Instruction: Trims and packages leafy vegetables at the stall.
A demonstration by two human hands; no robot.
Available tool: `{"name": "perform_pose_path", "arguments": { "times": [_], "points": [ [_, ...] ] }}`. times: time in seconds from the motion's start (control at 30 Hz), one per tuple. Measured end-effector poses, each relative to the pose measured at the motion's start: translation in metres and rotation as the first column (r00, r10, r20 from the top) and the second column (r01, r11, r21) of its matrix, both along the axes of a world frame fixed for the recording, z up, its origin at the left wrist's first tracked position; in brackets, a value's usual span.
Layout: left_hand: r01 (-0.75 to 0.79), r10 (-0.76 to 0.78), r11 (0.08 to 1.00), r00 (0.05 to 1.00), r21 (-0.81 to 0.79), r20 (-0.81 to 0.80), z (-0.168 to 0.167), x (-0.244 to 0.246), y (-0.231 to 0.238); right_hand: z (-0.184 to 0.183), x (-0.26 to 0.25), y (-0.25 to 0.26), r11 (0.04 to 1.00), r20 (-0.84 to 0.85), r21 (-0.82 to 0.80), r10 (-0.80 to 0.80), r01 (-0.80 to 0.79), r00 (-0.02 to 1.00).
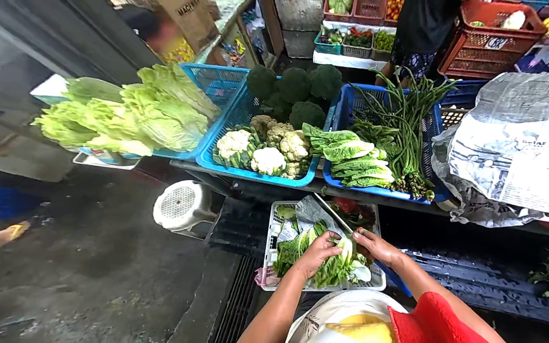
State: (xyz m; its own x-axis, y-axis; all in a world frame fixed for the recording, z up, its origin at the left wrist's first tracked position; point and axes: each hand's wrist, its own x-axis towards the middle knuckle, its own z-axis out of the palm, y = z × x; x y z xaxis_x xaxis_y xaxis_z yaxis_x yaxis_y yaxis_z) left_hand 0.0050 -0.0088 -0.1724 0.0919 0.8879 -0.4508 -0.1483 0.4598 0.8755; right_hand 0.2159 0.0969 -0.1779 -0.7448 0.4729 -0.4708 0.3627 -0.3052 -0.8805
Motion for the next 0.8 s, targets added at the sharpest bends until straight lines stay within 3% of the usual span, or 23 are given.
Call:
{"name": "perform_pose_path", "arguments": {
  "times": [0.13,0.23,0.3,0.37,0.47,0.53,0.63,0.8],
  "points": [
    [-0.079,0.079,0.997,0.988,-0.001,0.131,-0.012,-0.012,-0.005,0.001,0.000,0.000,0.991,-0.036,-0.132,-0.033,0.028,0.999],
    [-0.185,0.211,0.976,0.932,-0.114,0.295,-0.016,-0.012,-0.015,0.000,0.000,-0.001,0.978,-0.042,-0.199,-0.077,0.067,0.996],
    [-0.235,0.269,0.962,0.908,-0.140,0.321,-0.017,-0.012,-0.021,0.000,0.001,-0.001,0.970,-0.030,-0.227,-0.096,0.087,0.995],
    [-0.262,0.282,0.959,0.919,-0.107,0.275,-0.020,-0.012,-0.020,-0.003,0.004,0.000,0.975,0.026,-0.194,-0.108,0.111,0.994],
    [-0.319,0.340,0.940,0.888,-0.117,0.311,-0.025,-0.013,-0.015,-0.015,0.008,0.001,0.991,0.214,0.022,-0.132,0.130,0.968],
    [-0.359,0.372,0.927,0.915,-0.106,0.157,-0.021,-0.011,-0.011,-0.027,0.012,0.003,0.992,0.266,0.069,-0.117,0.102,0.957],
    [-0.286,0.280,0.958,0.953,-0.038,-0.115,-0.017,-0.002,-0.001,-0.024,0.010,-0.004,0.996,0.198,0.078,-0.066,0.051,0.978],
    [-0.077,0.080,0.997,0.958,0.023,-0.274,-0.011,0.019,0.010,-0.004,-0.007,-0.006,0.995,0.061,0.091,-0.041,0.035,0.997]
  ]
}}
